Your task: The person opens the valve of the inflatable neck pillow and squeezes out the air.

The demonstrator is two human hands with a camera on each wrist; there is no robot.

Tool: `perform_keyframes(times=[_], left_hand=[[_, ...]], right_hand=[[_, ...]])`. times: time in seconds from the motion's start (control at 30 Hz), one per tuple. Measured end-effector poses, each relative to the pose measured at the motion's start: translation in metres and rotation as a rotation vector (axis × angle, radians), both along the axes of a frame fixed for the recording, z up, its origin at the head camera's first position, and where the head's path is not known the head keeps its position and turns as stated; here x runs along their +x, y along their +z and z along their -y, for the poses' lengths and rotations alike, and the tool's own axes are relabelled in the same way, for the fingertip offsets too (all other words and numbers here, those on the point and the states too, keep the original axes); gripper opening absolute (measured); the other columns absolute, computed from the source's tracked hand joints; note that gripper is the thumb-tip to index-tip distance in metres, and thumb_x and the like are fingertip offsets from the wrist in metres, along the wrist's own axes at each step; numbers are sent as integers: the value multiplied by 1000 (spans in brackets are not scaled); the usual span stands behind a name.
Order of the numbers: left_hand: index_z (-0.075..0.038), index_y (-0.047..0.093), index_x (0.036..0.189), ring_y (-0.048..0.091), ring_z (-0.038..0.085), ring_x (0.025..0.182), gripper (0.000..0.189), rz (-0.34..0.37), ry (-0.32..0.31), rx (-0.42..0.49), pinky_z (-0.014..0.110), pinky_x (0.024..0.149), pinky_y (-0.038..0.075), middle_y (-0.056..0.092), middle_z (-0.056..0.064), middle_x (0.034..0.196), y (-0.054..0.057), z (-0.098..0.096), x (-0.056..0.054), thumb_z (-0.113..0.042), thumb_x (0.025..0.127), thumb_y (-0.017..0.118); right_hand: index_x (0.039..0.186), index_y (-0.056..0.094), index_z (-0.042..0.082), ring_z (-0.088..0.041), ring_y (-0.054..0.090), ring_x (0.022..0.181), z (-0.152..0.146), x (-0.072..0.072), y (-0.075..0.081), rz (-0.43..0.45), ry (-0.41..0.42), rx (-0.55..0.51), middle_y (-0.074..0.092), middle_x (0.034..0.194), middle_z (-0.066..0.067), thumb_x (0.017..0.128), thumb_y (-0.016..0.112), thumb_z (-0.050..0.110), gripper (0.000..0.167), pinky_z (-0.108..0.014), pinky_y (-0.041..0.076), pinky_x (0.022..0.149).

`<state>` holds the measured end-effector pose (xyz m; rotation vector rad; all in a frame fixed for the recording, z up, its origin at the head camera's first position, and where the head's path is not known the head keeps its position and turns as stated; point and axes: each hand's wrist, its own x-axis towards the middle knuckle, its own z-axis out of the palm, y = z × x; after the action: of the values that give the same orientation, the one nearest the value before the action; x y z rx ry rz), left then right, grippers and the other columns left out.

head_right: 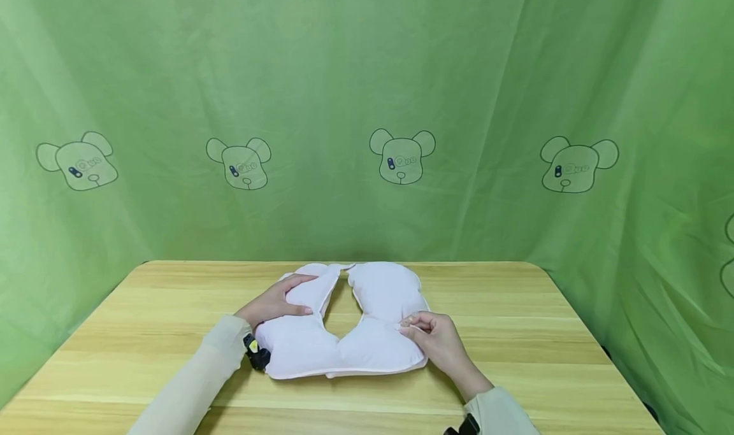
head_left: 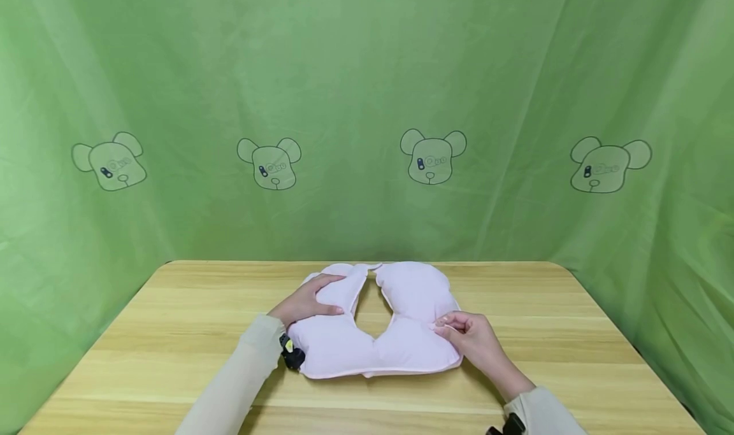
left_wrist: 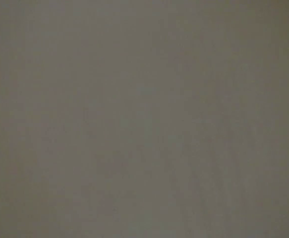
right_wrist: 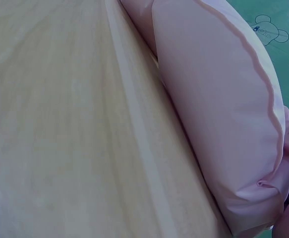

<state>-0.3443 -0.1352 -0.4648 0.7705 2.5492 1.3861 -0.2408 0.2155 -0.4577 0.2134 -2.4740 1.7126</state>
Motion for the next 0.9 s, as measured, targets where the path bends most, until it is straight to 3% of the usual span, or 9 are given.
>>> perform_keyframes(times=[0.63, 0.9], left_hand=[[-31, 51, 135, 31, 22, 136, 68, 40, 32, -20, 48, 111, 24, 40, -2, 145, 0, 0, -1, -36, 73, 80], [-26, 50, 136, 31, 26, 136, 70, 16, 7, -15, 50, 110, 25, 40, 2, 146, -1, 1, -1, -37, 74, 80]], right_hand=[[87, 69, -4, -3, 58, 62, -2, -4, -3, 5, 6, -7, 71, 80, -10, 81, 73, 5, 12, -19, 49, 54], [87, 69, -4, -4, 57, 62, -2, -4, -3, 37, -9, 3, 71, 80, -9, 80, 73, 6, 12, -19, 48, 54]])
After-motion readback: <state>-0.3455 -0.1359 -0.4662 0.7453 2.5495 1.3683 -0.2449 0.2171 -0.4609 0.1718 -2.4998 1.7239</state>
